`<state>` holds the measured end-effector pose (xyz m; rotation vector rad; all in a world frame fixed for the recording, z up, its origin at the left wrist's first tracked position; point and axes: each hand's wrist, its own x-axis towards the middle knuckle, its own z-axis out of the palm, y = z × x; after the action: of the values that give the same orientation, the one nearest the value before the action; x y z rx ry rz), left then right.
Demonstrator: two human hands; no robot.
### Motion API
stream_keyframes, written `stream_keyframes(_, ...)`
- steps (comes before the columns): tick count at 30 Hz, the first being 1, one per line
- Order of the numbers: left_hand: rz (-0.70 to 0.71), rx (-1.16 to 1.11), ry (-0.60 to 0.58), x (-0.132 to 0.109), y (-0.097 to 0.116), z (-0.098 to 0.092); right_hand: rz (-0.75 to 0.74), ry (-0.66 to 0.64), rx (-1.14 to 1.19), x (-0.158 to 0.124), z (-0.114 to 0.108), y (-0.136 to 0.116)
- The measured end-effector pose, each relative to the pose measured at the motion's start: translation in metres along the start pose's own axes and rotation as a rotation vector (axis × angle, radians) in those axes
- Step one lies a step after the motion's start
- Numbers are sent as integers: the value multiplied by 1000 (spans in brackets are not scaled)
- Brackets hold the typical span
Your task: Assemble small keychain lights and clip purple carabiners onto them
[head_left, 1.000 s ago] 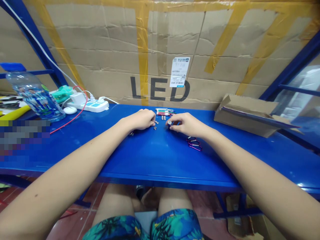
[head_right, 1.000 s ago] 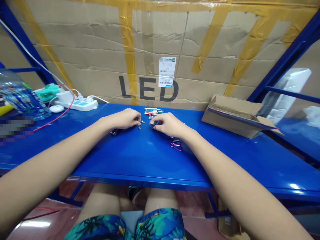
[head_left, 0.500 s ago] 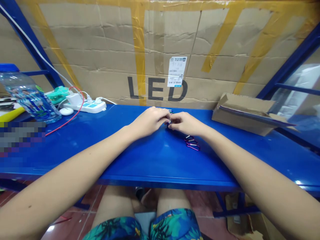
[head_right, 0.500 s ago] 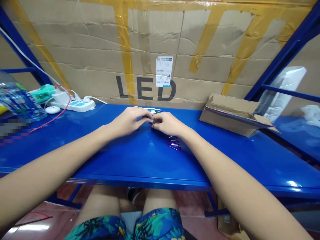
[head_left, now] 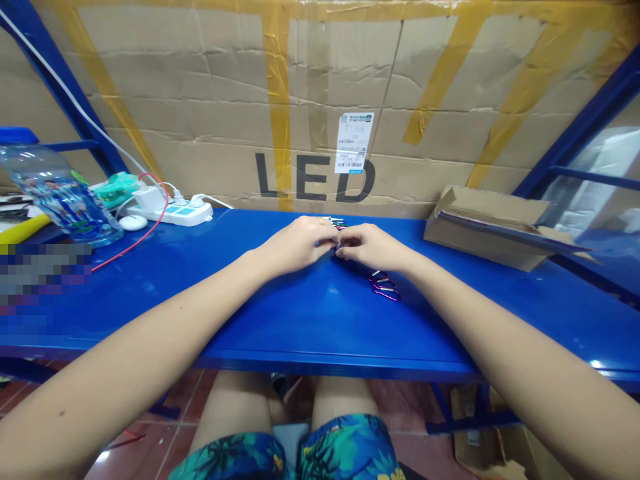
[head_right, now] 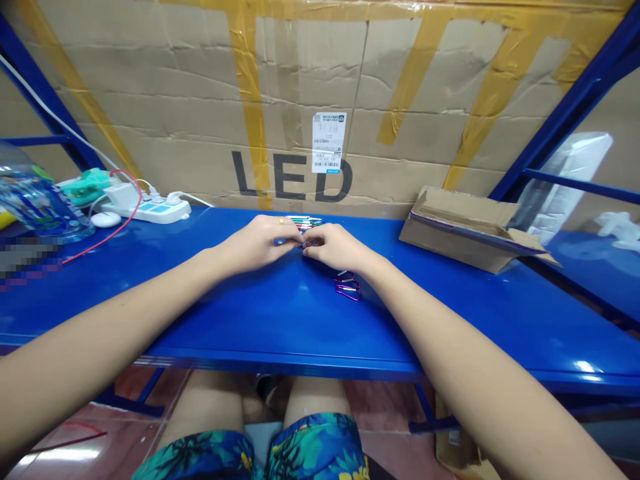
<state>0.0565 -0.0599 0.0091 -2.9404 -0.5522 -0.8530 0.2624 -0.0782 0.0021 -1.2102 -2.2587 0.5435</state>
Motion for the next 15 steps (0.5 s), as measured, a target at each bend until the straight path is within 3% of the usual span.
stream_keyframes(6, -8, -20, -40, 0, 1, -5, -2, -22, 0, 0, -1, 2)
stream_keyframes(10, -141, 120, -36, -2, -10, -5, 17, -31, -26, 0, -2, 1)
stream_keyframes(15, -287, 287, -245, -7, -31, -3, 26, -37, -41, -1, -2, -3)
